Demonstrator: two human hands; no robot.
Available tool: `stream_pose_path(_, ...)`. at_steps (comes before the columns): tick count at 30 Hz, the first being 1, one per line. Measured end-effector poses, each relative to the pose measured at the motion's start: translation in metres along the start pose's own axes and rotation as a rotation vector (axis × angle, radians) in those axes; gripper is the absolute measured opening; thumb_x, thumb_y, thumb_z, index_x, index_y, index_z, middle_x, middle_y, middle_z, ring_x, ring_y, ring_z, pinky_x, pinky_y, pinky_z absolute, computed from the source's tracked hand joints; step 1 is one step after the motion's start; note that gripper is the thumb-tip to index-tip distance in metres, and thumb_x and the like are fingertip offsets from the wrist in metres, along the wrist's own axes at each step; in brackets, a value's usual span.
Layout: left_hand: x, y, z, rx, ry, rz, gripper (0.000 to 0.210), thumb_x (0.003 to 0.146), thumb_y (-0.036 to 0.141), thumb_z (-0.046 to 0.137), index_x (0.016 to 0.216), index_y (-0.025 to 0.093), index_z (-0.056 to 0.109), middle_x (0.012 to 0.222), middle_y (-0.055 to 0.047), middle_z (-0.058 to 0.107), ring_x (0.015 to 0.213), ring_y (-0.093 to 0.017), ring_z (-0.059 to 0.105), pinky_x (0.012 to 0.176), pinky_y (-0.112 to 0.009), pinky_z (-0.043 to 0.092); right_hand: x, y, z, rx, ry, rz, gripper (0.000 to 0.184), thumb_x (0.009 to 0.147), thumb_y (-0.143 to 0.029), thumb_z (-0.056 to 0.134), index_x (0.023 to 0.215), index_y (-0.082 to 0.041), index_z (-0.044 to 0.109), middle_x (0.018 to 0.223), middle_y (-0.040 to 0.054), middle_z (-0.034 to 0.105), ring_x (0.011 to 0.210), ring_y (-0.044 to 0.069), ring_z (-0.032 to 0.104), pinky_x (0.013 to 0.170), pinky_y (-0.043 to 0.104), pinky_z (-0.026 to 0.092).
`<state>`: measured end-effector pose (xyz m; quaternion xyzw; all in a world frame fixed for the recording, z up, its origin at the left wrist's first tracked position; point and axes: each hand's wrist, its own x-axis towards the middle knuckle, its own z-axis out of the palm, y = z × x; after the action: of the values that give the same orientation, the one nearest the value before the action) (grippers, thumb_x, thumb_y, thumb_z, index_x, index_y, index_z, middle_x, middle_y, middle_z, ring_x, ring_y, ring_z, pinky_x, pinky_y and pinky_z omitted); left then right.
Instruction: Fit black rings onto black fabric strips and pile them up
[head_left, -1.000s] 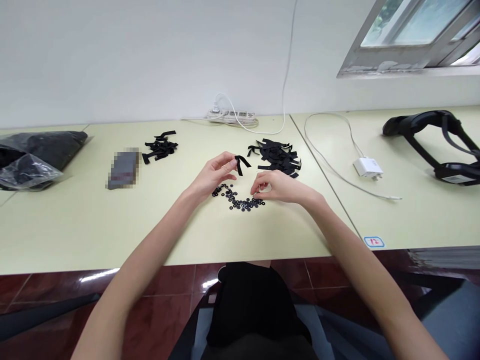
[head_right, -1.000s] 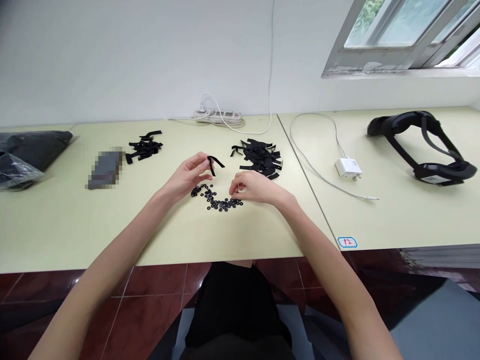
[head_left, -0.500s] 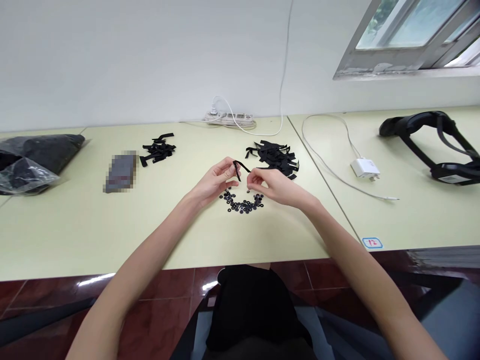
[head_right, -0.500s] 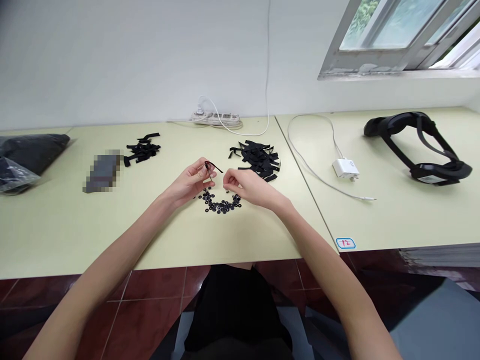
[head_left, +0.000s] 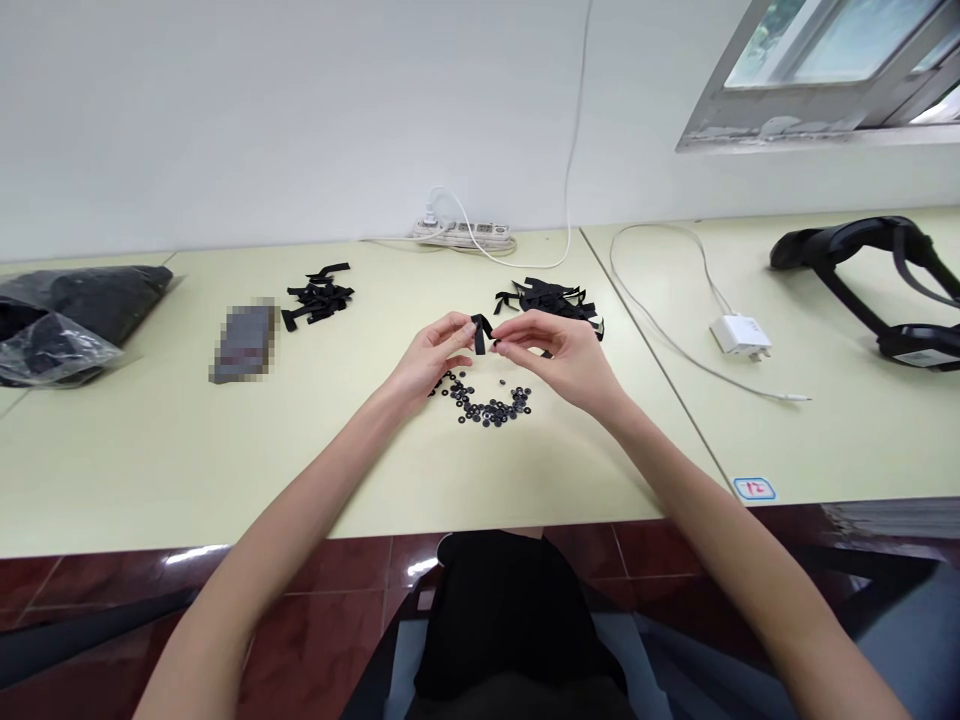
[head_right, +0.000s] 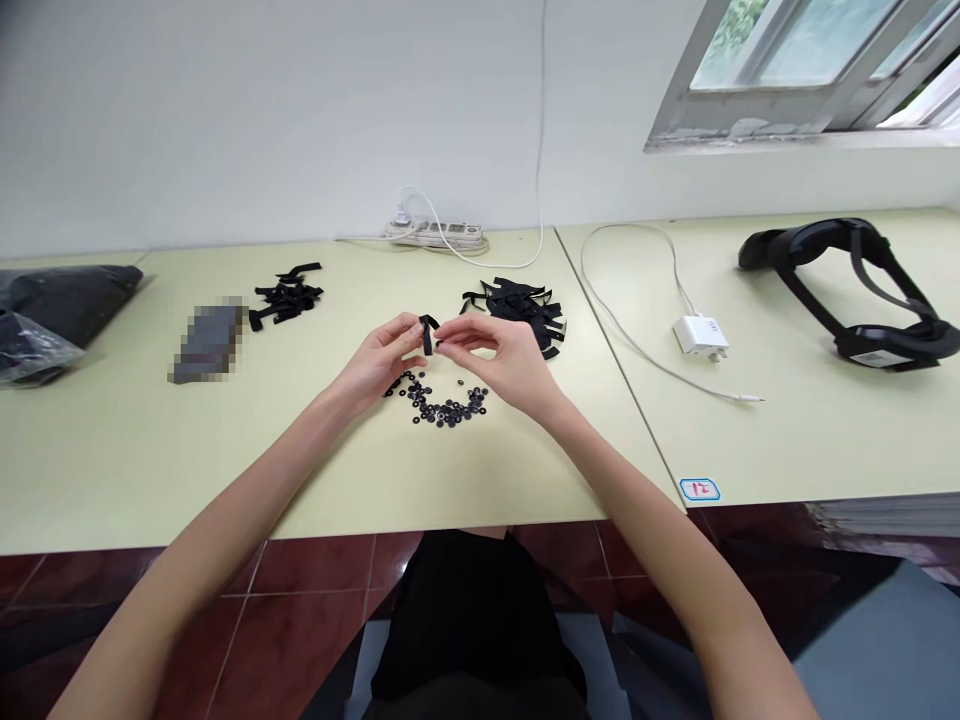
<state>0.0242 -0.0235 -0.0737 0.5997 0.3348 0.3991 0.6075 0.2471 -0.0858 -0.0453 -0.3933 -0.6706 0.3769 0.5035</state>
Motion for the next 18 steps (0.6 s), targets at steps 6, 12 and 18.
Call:
stream_pose_path(6, -0.002, 0.001, 0.007, 0.081, -0.058, 0.105, 0.037, 0.092, 0.057, 0.085, 0.099, 0.023, 0.071, 0.094, -0.003, 0.068, 0.086, -0.015, 0.065, 0.077, -0.028, 0.059, 0.002, 0.009, 0.008, -0.038, 0.173, 0.04, 0.018, 0.09, -0.041, 0.088, 0.097, -0.024, 0.084, 0.095, 0.004, 0.084, 0.092, 0.023, 0.081, 0.094, 0.045, 0.069)
stream_pose_path(12, -0.005, 0.002, 0.013, 0.202, 0.018, 0.235, 0.032, 0.095, 0.052, 0.083, 0.097, 0.021, 0.075, 0.095, -0.005, 0.072, 0.081, -0.016, 0.067, 0.072, -0.029, 0.057, 0.002, 0.016, 0.009, 0.067, 0.168, 0.108, 0.025, 0.084, -0.046, 0.093, 0.095, -0.025, 0.086, 0.093, 0.0044, 0.085, 0.09, 0.025, 0.082, 0.096, 0.046, 0.069)
stream_pose_path(18, -0.007, -0.002, 0.015, 0.324, 0.137, 0.307, 0.028, 0.097, 0.049, 0.081, 0.096, 0.021, 0.076, 0.101, -0.006, 0.074, 0.087, -0.017, 0.069, 0.068, -0.028, 0.057, 0.003, 0.02, 0.01, 0.165, 0.144, 0.194, 0.03, 0.082, -0.05, 0.094, 0.097, -0.024, 0.087, 0.092, 0.0058, 0.085, 0.091, 0.026, 0.084, 0.1, 0.051, 0.069)
